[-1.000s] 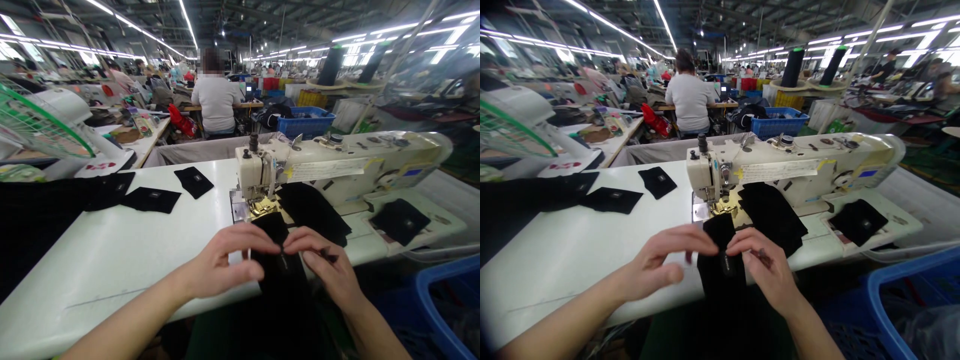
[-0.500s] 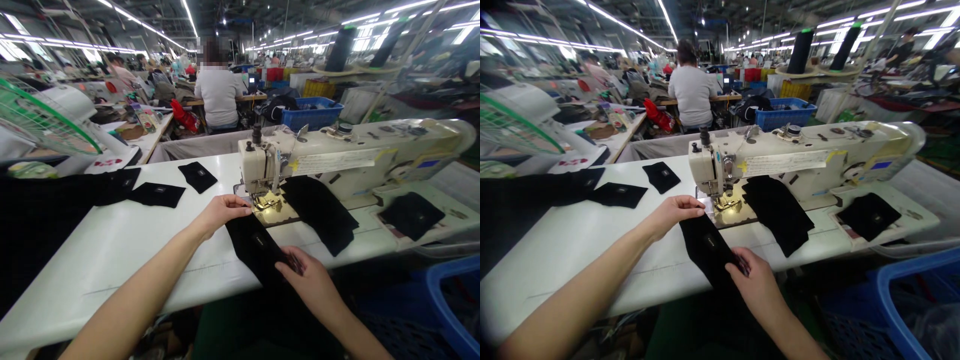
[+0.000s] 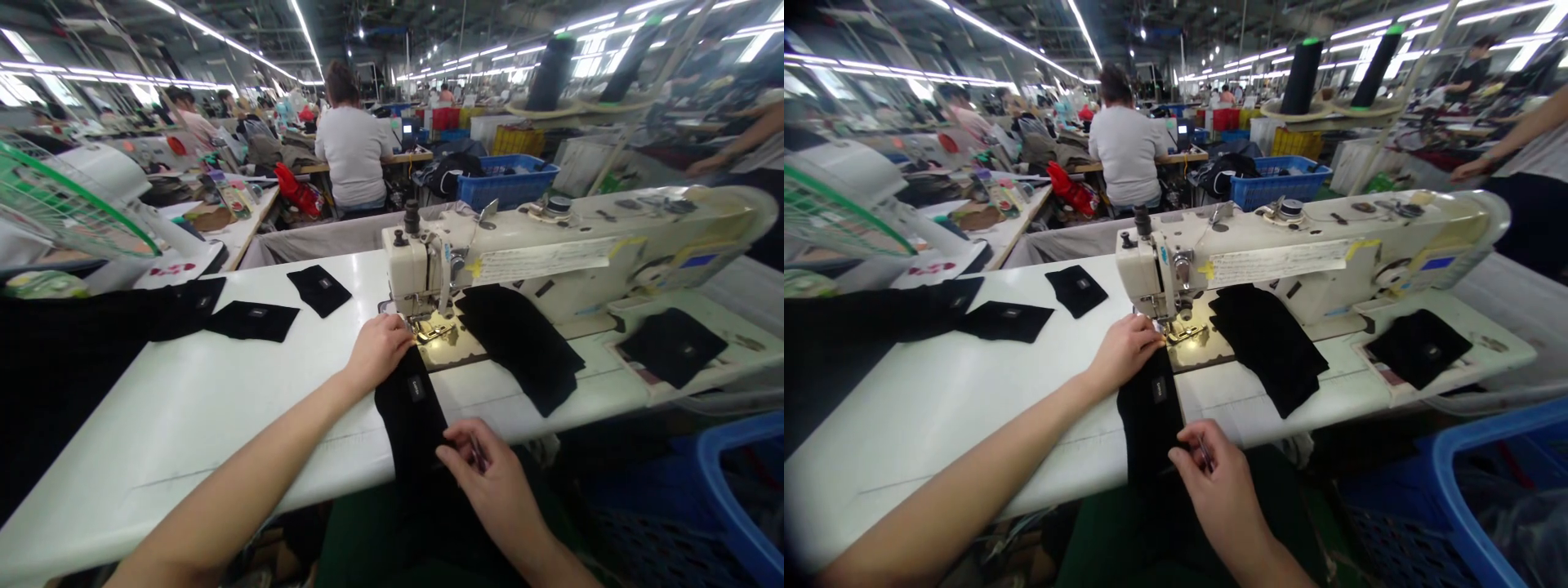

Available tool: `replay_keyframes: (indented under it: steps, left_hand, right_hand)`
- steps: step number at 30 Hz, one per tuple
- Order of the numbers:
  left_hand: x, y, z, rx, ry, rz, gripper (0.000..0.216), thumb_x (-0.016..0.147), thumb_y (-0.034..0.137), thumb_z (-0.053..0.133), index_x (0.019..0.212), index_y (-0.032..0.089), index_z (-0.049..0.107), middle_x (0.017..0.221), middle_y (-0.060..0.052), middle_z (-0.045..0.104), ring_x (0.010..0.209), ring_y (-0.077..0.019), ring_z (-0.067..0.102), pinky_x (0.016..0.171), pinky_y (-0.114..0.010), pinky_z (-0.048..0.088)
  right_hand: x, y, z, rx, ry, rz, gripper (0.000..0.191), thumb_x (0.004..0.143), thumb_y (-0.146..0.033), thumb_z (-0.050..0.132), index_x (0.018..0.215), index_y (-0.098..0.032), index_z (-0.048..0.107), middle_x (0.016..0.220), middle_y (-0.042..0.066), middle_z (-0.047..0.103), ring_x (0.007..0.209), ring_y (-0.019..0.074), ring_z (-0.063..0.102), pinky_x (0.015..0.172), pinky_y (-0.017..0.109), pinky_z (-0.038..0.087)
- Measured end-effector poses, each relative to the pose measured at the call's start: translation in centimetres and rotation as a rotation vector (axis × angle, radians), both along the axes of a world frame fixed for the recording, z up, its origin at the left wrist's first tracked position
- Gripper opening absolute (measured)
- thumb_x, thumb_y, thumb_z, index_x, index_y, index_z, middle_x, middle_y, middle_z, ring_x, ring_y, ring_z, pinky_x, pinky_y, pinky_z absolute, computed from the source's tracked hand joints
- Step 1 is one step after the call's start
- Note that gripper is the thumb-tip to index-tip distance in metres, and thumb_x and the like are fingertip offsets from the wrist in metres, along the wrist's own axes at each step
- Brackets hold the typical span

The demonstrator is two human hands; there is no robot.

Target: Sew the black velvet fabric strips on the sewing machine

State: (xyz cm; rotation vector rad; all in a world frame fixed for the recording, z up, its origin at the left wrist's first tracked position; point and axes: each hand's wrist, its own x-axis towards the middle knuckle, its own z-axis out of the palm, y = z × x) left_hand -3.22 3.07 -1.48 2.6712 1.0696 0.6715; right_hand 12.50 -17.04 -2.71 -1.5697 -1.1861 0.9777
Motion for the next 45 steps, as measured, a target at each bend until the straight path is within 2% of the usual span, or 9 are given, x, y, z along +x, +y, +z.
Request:
replay_keyframes:
  steps: [2,5,8,10,13,16,24,31,45]
  left_hand:
    - [0.1,-0.4,-0.3,0.053,0.011,0.045,0.012,0.092,0.024,0.061,0.091,0.018,0.072,0.091,-0.009,0.065,0.086,-0.0226,0.06,0.078,-0.037,0.051]
    - [-0.2,-1.0,-0.5,0.014,0.009,0.047,0.014,0.095,0.022,0.057,0.09,0.017,0.069,0.09,-0.007,0.063,0.084,-0.0214,0.06,0.077,-0.036,0.052]
    - [-0.6,-1.2,-0.7,0.022,0.033,-0.031,0.021,0.097,0.021,0.051,0.09,0.017,0.07,0.091,-0.009,0.063,0.087,-0.022,0.059,0.081,-0.036,0.052]
    - [-0.9,-1.1,-0.8,0.056,0.04,-0.062,0.022,0.098,0.021,0.05,0.095,0.016,0.071,0.095,-0.01,0.064,0.09,-0.0229,0.058,0.083,-0.037,0.052]
    - [-1.0,-0.5,-1.0,0.096,0.056,-0.078,0.022,0.098,0.021,0.051,0.095,0.015,0.071,0.094,-0.011,0.064,0.089,-0.023,0.058,0.083,-0.038,0.052]
    - [-1.0,0.2,-1.2,0.123,0.069,-0.097,0.022,0.098,0.021,0.052,0.091,0.015,0.072,0.092,-0.009,0.064,0.087,-0.0217,0.057,0.082,-0.036,0.052]
    - [-1.2,0.6,-0.9,0.17,0.08,-0.137,0.025,0.1,0.025,0.048,0.097,0.014,0.07,0.094,-0.009,0.063,0.088,-0.0217,0.054,0.083,-0.037,0.051]
    - [-1.1,0.7,-0.9,0.214,0.121,-0.145,0.028,0.102,0.025,0.044,0.099,0.013,0.069,0.093,-0.009,0.061,0.087,-0.0214,0.052,0.081,-0.036,0.052]
    - [-1.2,0.6,-0.5,0.211,0.167,-0.138,0.025,0.1,0.021,0.045,0.101,0.014,0.069,0.094,-0.01,0.06,0.09,-0.0226,0.053,0.082,-0.037,0.052]
  right_hand:
    - [0.1,-0.2,-0.2,0.007,-0.052,0.064,0.013,0.082,-0.035,0.068,0.081,-0.021,0.07,0.064,-0.002,0.061,0.057,0.0142,0.058,0.054,0.023,0.05]
    - [0.8,-0.5,-0.2,0.102,-0.141,0.168,0.016,0.086,-0.025,0.062,0.098,-0.023,0.073,0.074,-0.001,0.067,0.06,0.0143,0.061,0.056,0.024,0.053]
    - [1.6,-0.4,-0.5,0.302,-0.241,0.246,0.024,0.092,-0.016,0.053,0.106,-0.024,0.071,0.097,0.004,0.074,0.083,0.0169,0.07,0.074,0.027,0.058]
    - [2.0,-0.1,-0.7,0.435,-0.324,0.284,0.028,0.093,-0.011,0.052,0.111,-0.023,0.07,0.1,0.005,0.075,0.091,0.0176,0.071,0.081,0.028,0.058]
    - [2.1,0.6,-1.0,0.609,-0.461,0.288,0.029,0.093,-0.007,0.054,0.115,-0.02,0.066,0.097,0.005,0.076,0.086,0.0174,0.072,0.078,0.028,0.059]
    - [2.1,0.9,-1.2,0.683,-0.553,0.255,0.024,0.093,-0.007,0.055,0.112,-0.017,0.064,0.092,0.006,0.075,0.079,0.0173,0.072,0.073,0.028,0.058]
    - [1.4,0.5,-1.2,0.554,-0.675,0.286,0.029,0.097,-0.007,0.041,0.105,-0.017,0.067,0.096,0.008,0.069,0.074,0.0149,0.069,0.061,0.024,0.052]
    - [1.5,0.8,-0.9,0.584,-0.675,0.259,0.018,0.1,-0.016,0.048,0.1,-0.017,0.067,0.09,0.006,0.07,0.075,0.0155,0.068,0.07,0.025,0.052]
    - [1.5,1.5,-0.7,0.505,-0.73,0.346,0.027,0.102,-0.018,0.038,0.095,-0.018,0.063,0.092,0.008,0.067,0.081,0.0186,0.065,0.07,0.028,0.049]
